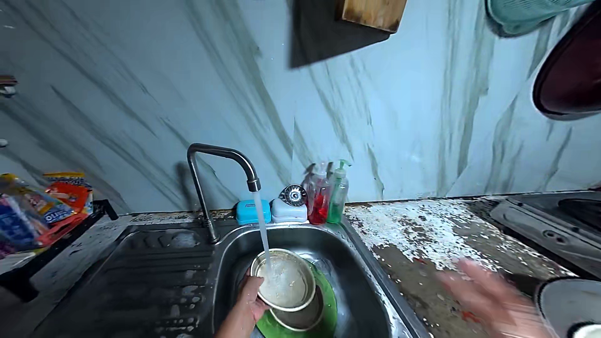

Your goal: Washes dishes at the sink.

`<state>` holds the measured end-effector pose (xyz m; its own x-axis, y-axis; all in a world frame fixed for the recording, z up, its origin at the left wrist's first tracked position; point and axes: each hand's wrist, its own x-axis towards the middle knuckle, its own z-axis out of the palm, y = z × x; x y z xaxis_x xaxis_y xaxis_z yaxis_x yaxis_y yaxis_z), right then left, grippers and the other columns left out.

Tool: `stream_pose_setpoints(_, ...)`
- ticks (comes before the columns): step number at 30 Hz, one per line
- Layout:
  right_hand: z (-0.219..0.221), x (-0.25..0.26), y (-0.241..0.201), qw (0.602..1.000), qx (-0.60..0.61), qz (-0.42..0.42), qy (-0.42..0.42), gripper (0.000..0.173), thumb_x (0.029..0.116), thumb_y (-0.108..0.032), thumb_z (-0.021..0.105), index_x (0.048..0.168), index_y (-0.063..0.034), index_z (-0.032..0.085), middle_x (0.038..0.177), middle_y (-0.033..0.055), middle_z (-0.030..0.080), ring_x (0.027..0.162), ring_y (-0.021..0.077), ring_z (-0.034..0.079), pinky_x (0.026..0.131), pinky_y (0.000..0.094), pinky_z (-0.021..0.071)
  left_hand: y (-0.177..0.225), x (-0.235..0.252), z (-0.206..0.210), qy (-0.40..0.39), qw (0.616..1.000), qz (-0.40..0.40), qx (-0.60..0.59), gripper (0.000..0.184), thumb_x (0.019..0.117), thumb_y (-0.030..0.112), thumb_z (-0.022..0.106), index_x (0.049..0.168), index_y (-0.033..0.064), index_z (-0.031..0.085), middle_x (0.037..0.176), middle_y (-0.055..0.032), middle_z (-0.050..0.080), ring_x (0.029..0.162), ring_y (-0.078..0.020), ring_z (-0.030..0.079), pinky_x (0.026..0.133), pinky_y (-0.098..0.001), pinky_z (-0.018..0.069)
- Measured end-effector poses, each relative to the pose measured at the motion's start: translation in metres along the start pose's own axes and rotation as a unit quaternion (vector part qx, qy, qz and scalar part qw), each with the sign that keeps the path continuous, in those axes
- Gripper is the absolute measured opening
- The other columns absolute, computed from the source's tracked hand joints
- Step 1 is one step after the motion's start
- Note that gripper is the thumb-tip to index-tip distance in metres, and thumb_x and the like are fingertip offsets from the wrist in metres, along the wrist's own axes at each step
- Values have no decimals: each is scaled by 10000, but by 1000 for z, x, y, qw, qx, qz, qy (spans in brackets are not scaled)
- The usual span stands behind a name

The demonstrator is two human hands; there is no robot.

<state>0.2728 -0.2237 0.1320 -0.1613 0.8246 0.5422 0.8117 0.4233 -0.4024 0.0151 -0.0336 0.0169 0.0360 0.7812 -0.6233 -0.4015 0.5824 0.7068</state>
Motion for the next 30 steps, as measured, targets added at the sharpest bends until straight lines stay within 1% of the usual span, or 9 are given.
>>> stream_pose_setpoints(3,108,42,12,976,32,28,-213,652,1077,-469,373,1478,24,518,1590,273,392,1518,472,288,1234,654,168,-1,-10,1,-34,999,21,15,440,1129,175,316,1567,188,279,1327,-245,547,1044,-373,638,768,-499,558)
stream_pose_setpoints(6,182,91,16,879,3,135,-456,720,1107,-509,281,1588,25,304,1686,245,185,1590,395,73,1258,594,-55,1,-19,-3,-83,993,31,76,480,1145,296,253,1611,205,182,1331,-255,550,1030,-367,649,790,-496,559)
stream_pose_setpoints(10,220,94,-11,880,185,85,-428,539,1111,-281,326,1485,89,447,1496,295,493,1439,380,444,1232,500,286,-2,-16,-24,-101,983,102,117,444,1138,265,284,1536,70,295,1112,-159,609,898,-206,647,767,-384,560)
stream_pose_setpoints(12,211,86,-3,861,135,39,-490,524,1117,-264,329,1542,32,408,1555,245,461,1482,356,409,1257,495,238,5,-8,-41,-90,981,106,136,527,1137,274,303,1610,61,209,1446,-263,498,1232,-328,587,1014,-504,500)
stream_pose_setpoints(16,222,101,28,857,-28,36,-514,656,1114,-435,321,1571,34,344,1674,250,227,1588,394,91,1241,633,-74,0,-2,-40,-75,984,63,151,549,1135,368,265,1625,138,171,1415,-275,509,1137,-370,629,881,-518,550)
stream_pose_setpoints(19,227,102,-10,891,107,65,-437,499,1112,-258,388,1449,90,505,1554,268,448,1513,365,339,1267,506,134,3,3,-26,-56,978,98,174,499,1138,336,267,1544,51,318,1117,-171,591,886,-211,607,762,-373,523)
stream_pose_setpoints(22,215,102,10,854,71,67,-512,502,1112,-268,412,1512,33,455,1586,218,428,1525,321,333,1274,489,158,6,11,-34,-60,982,73,163,555,1133,374,266,1610,93,229,1454,-273,492,1232,-381,585,973,-544,515)
stream_pose_setpoints(28,235,104,12,866,139,68,-476,600,1119,-302,349,1608,23,230,1698,231,139,1590,362,119,1277,540,66,1,17,-22,-63,975,113,180,486,1139,299,289,1534,22,346,1270,-227,570,1061,-267,601,899,-440,512)
stream_pose_setpoints(30,235,99,31,859,103,12,-502,526,1117,-291,362,1559,-8,403,1642,204,342,1554,348,267,1278,526,132,4,23,-32,-54,976,102,183,530,1137,332,288,1584,47,282,1453,-283,484,1259,-381,558,1011,-553,487)
